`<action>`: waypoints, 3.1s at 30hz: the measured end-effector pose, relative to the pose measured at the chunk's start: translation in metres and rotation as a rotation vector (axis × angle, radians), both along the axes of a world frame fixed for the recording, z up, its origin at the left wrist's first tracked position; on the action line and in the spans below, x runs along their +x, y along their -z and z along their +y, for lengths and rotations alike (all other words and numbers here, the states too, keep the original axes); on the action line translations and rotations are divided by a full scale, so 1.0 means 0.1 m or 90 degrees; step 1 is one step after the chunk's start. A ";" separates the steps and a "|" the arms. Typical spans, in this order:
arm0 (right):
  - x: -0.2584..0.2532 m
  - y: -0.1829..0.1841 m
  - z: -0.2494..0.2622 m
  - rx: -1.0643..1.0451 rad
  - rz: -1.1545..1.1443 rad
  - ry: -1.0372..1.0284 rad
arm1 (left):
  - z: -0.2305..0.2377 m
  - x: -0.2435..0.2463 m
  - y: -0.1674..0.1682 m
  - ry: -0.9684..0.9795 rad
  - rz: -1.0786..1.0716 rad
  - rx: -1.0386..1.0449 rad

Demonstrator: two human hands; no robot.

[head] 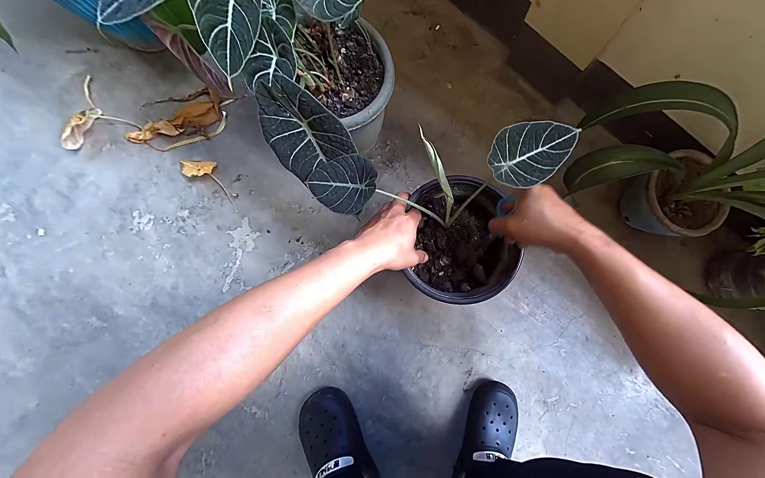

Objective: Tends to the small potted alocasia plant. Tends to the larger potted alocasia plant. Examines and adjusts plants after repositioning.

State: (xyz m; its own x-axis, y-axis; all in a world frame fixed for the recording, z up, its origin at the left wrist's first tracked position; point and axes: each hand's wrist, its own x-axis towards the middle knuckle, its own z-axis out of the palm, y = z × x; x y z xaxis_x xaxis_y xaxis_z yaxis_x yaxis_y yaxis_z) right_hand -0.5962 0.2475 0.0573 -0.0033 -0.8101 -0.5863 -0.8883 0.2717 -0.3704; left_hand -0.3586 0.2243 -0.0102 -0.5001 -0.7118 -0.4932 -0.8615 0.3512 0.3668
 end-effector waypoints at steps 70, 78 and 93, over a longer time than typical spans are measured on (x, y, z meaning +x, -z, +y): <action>-0.11 0.04 0.11 -0.078 0.042 -0.284 | 0.08 -0.43 -0.06 -0.016 0.060 0.074; 0.24 0.68 0.07 -0.072 0.010 -0.263 | 0.09 -0.42 0.11 0.040 0.106 -0.041; 0.41 0.62 0.13 0.036 0.032 -0.142 | 0.16 -0.59 0.04 -0.090 0.001 0.038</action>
State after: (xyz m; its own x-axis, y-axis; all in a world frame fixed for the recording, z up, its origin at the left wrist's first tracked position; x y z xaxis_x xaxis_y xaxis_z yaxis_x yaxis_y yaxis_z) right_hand -0.5555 0.2602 -0.0052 0.1415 -0.7601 -0.6342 -0.9455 0.0860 -0.3140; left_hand -0.4179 0.2401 -0.0146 -0.3975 -0.7443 -0.5366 -0.9004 0.2036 0.3846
